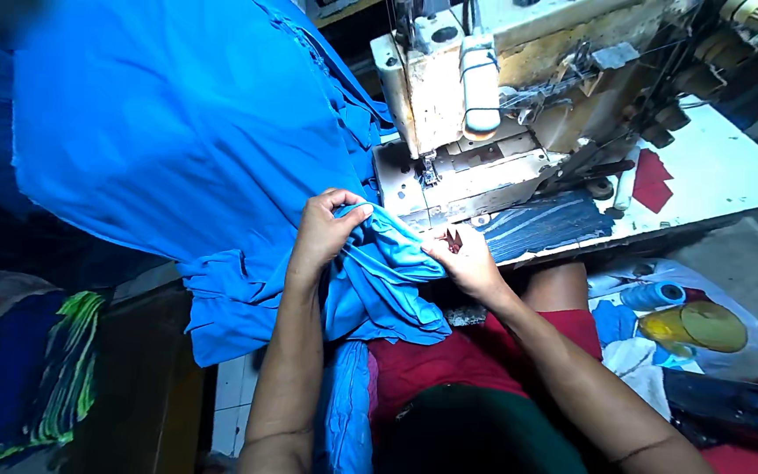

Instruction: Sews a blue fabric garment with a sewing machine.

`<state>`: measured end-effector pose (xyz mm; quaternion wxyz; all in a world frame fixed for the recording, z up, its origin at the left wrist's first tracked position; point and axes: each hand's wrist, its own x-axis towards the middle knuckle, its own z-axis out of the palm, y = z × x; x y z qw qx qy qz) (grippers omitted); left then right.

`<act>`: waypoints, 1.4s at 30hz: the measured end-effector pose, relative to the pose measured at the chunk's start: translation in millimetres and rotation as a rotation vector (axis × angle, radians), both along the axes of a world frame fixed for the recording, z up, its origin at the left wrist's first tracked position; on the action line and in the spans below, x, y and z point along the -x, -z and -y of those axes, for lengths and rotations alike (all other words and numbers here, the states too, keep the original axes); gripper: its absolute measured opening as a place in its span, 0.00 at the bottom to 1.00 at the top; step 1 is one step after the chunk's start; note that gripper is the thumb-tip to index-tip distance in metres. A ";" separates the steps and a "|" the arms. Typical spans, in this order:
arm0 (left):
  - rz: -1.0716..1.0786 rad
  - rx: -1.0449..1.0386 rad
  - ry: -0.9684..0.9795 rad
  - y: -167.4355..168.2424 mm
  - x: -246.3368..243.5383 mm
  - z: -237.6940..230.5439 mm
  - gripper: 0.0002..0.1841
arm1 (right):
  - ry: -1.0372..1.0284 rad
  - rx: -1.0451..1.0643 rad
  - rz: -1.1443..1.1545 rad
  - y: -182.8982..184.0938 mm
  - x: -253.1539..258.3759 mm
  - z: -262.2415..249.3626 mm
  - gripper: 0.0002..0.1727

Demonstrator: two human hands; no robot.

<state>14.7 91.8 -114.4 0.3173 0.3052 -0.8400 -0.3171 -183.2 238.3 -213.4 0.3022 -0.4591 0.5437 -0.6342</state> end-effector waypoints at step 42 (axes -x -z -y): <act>0.055 0.286 -0.120 33.8 150.2 90.0 0.27 | 0.135 0.123 0.293 -1.5 31.5 22.5 0.01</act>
